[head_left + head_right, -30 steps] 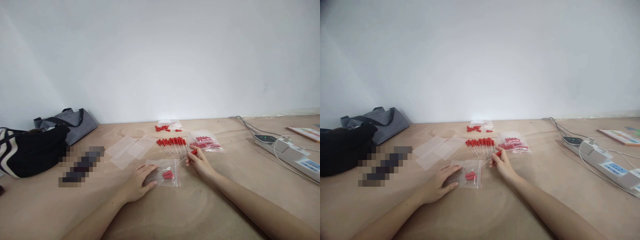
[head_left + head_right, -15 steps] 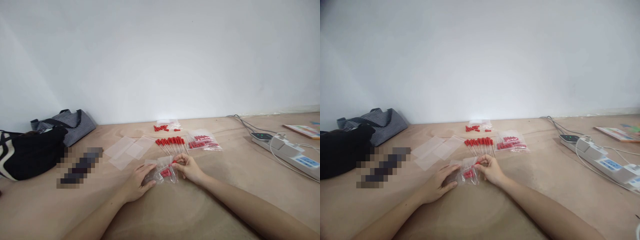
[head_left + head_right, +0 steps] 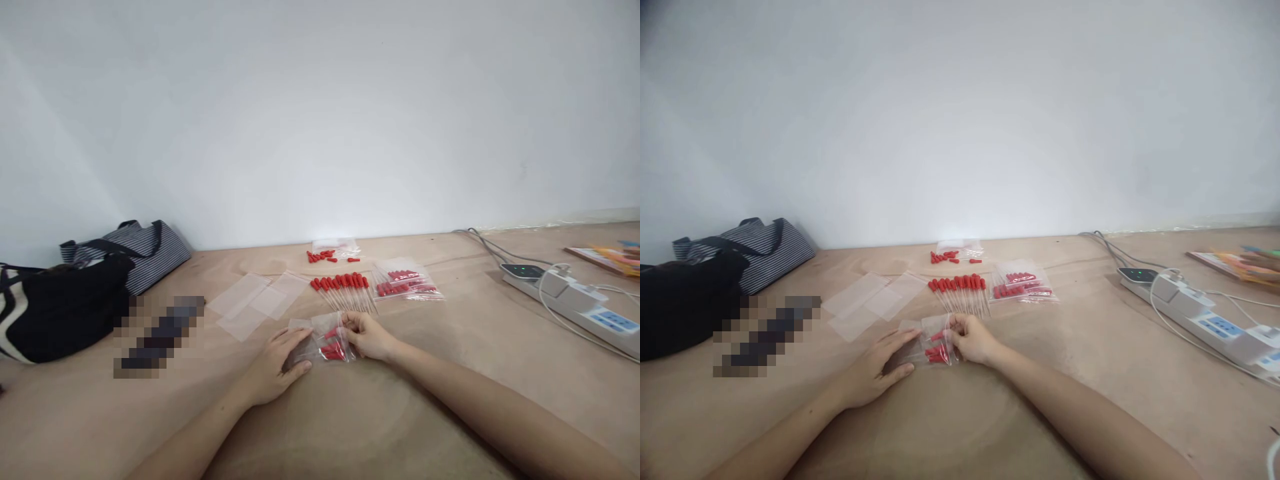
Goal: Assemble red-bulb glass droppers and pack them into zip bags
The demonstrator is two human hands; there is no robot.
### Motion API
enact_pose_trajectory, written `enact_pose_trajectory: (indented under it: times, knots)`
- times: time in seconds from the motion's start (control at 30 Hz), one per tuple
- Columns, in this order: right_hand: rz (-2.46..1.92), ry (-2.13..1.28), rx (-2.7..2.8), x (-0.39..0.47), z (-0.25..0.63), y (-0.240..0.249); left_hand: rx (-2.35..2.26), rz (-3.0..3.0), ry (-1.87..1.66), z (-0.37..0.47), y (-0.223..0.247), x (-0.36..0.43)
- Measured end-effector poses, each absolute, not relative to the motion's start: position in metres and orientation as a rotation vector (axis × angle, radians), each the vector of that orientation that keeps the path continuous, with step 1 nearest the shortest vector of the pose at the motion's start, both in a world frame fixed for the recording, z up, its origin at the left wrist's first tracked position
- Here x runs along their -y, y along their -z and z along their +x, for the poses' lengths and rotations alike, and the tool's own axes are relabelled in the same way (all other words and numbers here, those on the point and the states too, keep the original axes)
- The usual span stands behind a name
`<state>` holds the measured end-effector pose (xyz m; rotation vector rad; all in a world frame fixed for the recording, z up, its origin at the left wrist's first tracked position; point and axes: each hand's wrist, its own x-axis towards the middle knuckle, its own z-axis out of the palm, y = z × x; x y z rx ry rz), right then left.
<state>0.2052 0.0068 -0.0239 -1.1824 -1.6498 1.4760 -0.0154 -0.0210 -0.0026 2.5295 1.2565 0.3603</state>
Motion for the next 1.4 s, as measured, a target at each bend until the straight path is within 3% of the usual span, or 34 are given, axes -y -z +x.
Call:
enact_pose_trajectory:
  times: [0.27, 0.4, 0.5, 0.97, 1.4]
  knots:
    - [-1.219, -1.146, 1.864, -0.014, 0.225, 0.025, -1.253, 2.516, -0.382, -0.017, 0.003, 0.021]
    - [-1.61, -0.621, 1.752, -0.043, 0.248, 0.012, -1.252, 2.523, -0.333, -0.016, 0.001, 0.021]
    - [-1.778, -0.506, 1.637, -0.071, 0.262, 0.005, -1.253, 2.517, -0.34, -0.016, 0.002, 0.02]
    - [-1.825, -0.67, 1.473, -0.12, 0.25, 0.006, -1.273, 2.496, -0.336, -0.02, 0.006, 0.019]
    - [-1.137, -0.905, 1.076, -0.037, 0.256, 0.02, -1.248, 2.503, -0.35, -0.019, 0.005, 0.019]
